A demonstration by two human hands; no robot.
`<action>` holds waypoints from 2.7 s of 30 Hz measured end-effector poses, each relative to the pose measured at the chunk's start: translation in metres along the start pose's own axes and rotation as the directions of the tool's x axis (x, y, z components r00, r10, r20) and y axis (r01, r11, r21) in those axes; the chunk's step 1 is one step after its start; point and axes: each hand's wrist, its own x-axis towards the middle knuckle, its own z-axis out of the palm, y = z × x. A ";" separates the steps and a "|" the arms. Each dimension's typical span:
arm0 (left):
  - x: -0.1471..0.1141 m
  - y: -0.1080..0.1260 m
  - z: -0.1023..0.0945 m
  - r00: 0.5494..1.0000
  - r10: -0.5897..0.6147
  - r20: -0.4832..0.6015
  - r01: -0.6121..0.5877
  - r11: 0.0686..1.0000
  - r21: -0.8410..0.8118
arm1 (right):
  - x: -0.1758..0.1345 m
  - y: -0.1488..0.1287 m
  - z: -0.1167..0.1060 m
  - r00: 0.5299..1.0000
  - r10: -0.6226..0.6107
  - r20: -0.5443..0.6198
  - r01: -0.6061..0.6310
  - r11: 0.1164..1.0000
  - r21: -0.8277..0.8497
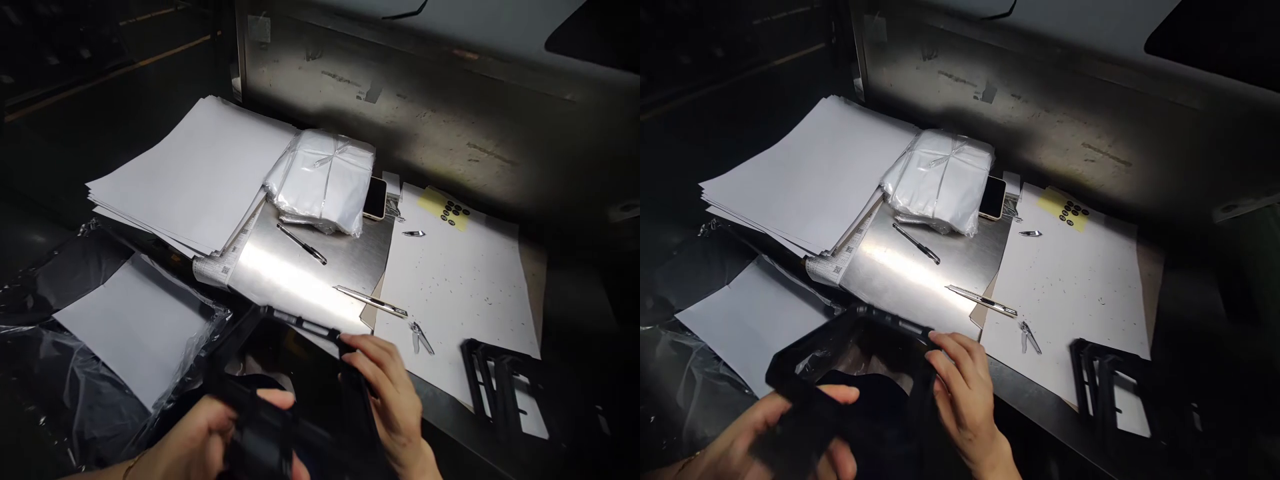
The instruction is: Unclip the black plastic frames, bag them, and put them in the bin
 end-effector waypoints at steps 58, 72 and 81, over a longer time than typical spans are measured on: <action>0.095 0.006 -0.047 0.929 0.113 -0.353 -0.141 0.988 -0.055 | 0.097 0.089 -0.026 0.631 0.698 -0.339 -0.224 0.582 0.782; 0.121 -0.014 -0.039 0.907 0.167 -0.386 -0.148 0.986 0.079 | 0.011 0.007 0.014 0.658 0.650 0.380 -0.692 0.323 0.645; 0.097 -0.025 -0.060 0.858 0.246 -0.450 -0.134 0.955 0.266 | 0.030 0.005 0.011 0.619 0.749 0.236 -0.508 0.153 0.848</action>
